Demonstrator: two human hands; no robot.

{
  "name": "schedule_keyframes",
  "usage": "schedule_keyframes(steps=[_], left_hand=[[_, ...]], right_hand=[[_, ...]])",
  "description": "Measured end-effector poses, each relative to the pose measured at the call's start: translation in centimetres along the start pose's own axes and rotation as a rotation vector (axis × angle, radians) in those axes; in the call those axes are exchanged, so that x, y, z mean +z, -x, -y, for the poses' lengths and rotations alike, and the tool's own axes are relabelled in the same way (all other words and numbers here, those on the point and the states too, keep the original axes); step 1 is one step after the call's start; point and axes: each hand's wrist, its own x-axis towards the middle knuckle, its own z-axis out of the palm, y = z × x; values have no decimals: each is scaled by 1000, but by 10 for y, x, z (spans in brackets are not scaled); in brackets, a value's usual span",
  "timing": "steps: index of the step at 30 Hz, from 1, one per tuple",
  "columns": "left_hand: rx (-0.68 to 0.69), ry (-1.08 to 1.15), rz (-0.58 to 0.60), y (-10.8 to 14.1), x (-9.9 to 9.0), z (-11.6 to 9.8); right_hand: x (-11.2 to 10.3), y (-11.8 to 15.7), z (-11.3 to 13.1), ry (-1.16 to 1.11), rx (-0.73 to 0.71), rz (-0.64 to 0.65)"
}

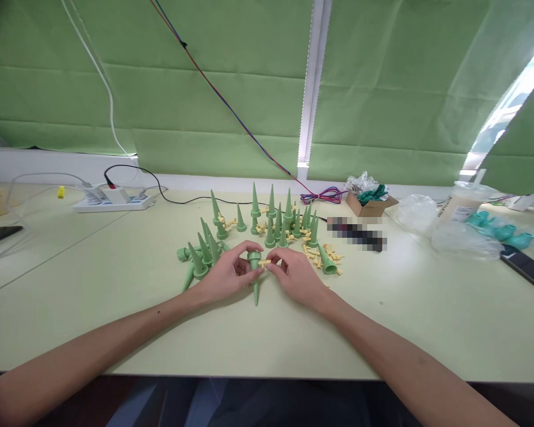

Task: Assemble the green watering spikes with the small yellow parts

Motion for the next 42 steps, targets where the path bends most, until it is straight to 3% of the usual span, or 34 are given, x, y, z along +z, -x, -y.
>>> schedule_keyframes(steps=[42], left_hand=[[33,-59,-2,1,1,-5]], right_hand=[[3,0,-1,72,37,37]])
